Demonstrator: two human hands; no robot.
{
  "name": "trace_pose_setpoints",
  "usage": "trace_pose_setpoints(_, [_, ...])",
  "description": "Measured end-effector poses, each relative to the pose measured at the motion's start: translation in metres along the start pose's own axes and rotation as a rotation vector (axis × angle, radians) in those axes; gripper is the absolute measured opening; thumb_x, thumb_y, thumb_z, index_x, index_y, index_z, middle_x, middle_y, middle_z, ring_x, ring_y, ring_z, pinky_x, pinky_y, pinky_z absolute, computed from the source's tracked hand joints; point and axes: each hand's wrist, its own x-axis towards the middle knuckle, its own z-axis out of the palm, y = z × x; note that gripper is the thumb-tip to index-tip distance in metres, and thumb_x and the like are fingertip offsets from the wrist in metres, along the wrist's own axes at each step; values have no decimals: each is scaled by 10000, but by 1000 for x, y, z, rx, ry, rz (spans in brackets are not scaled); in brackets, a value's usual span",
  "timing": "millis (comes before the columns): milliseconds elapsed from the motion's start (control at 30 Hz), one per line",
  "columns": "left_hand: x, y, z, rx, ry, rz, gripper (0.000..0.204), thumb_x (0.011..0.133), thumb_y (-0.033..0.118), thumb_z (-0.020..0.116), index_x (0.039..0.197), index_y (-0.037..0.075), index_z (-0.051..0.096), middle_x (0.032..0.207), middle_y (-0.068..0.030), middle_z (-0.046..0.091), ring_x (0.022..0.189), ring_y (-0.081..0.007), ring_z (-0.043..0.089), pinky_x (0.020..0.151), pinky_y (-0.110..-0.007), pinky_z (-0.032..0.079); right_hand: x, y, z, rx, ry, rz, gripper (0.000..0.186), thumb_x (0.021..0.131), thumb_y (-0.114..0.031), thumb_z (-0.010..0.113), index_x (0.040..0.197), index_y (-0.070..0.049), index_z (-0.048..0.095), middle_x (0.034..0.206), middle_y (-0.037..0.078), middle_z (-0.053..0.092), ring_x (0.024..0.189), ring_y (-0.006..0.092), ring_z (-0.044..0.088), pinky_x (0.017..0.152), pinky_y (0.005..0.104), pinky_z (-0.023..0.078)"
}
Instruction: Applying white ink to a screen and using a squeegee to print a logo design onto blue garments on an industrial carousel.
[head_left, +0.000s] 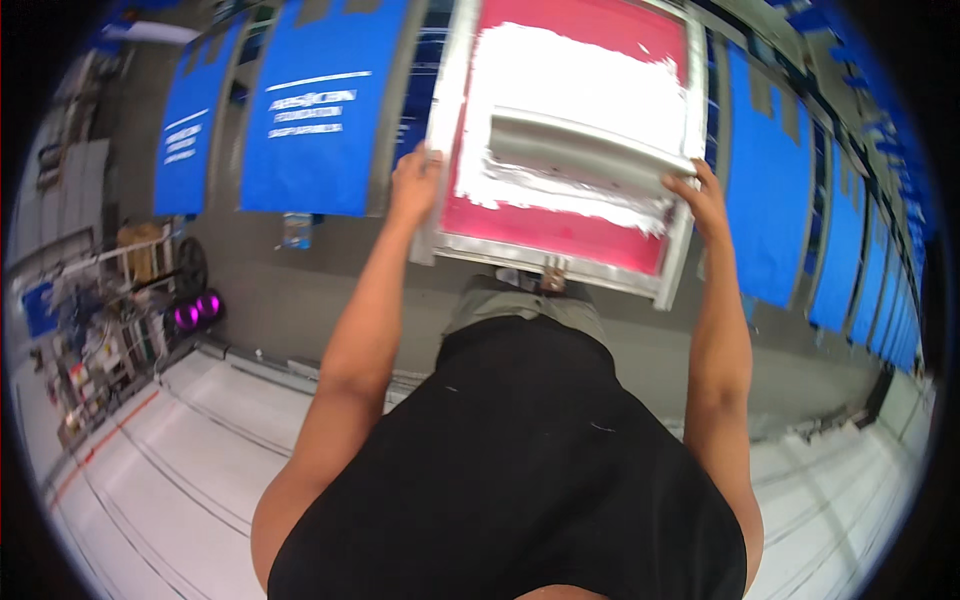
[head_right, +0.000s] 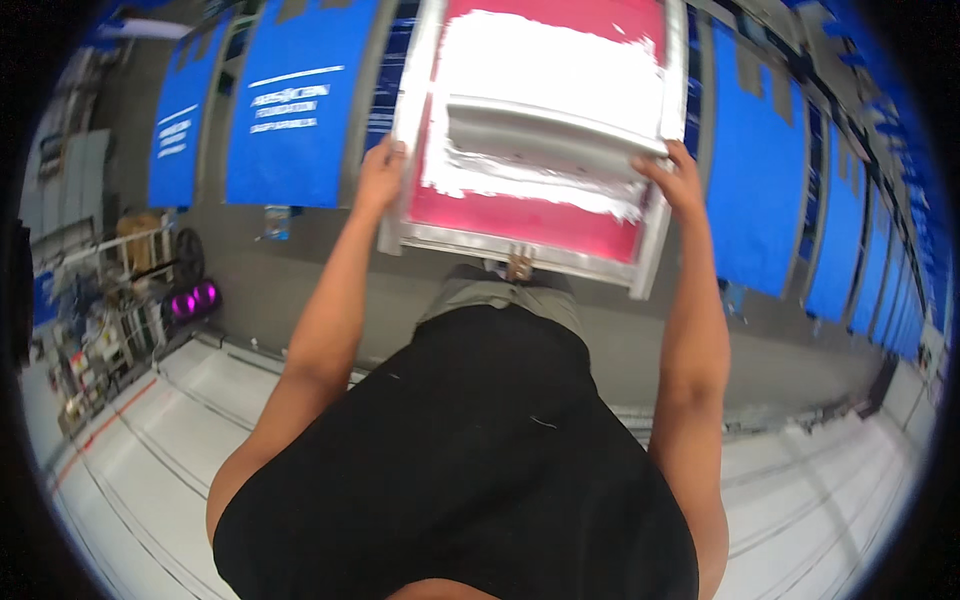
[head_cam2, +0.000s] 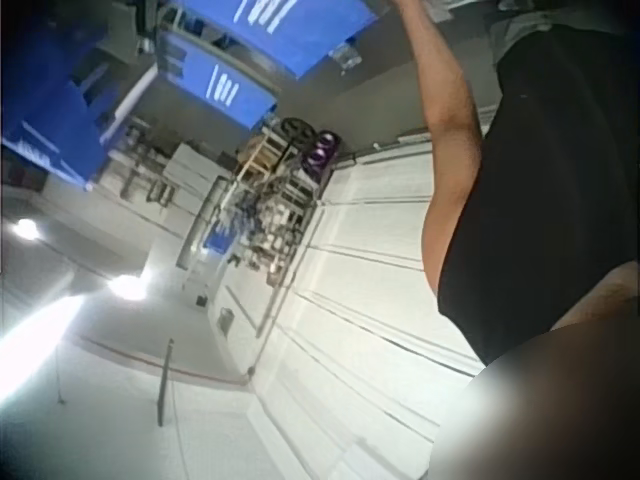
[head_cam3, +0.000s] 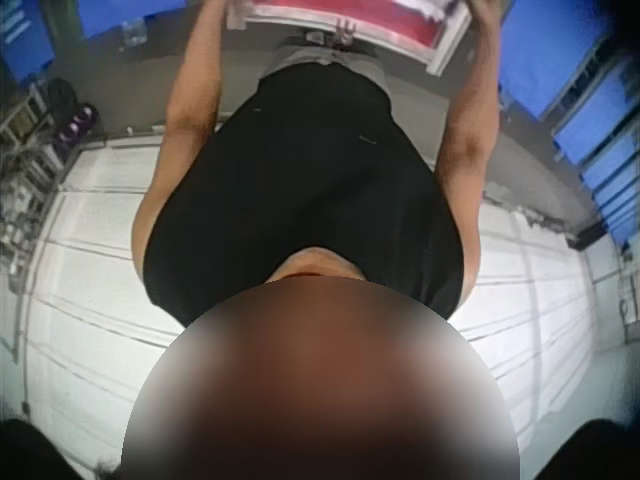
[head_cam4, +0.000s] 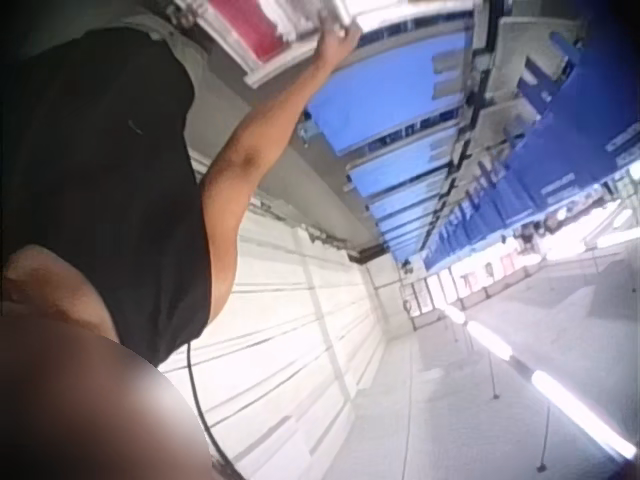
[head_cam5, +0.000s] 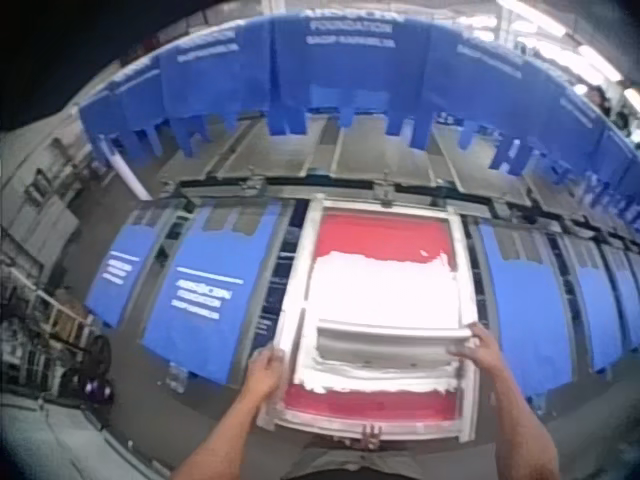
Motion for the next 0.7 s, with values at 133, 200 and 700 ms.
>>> trace_pose_setpoints(133, [-22,67,-25,136,83,545,461,806,298,710,1190,69,596,1194,-178,560,1135,-345,517,976,-440,400,-33,-47,6,-565,-63,-193,389,605,-23,717,968,-17,578,941,128,586,935,301,588,850,360,460])
trace_pose_setpoints(200, [-21,102,-29,116,4,638,412,771,242,735,1130,75,621,1135,-165,599,1095,-335,551,982,-423,396,-62,-64,22,-976,-135,-178,382,617,-20,689,987,-68,606,970,119,634,980,334,593,1024,515,359])
trace_pose_setpoints(700, [128,145,51,541,-181,748,380,690,70,670,1064,81,611,1010,-146,617,992,-329,569,857,-438,473,101,-64,31,-1154,52,-372,311,724,-19,563,1030,-73,583,977,115,620,994,319,582,931,523,390])
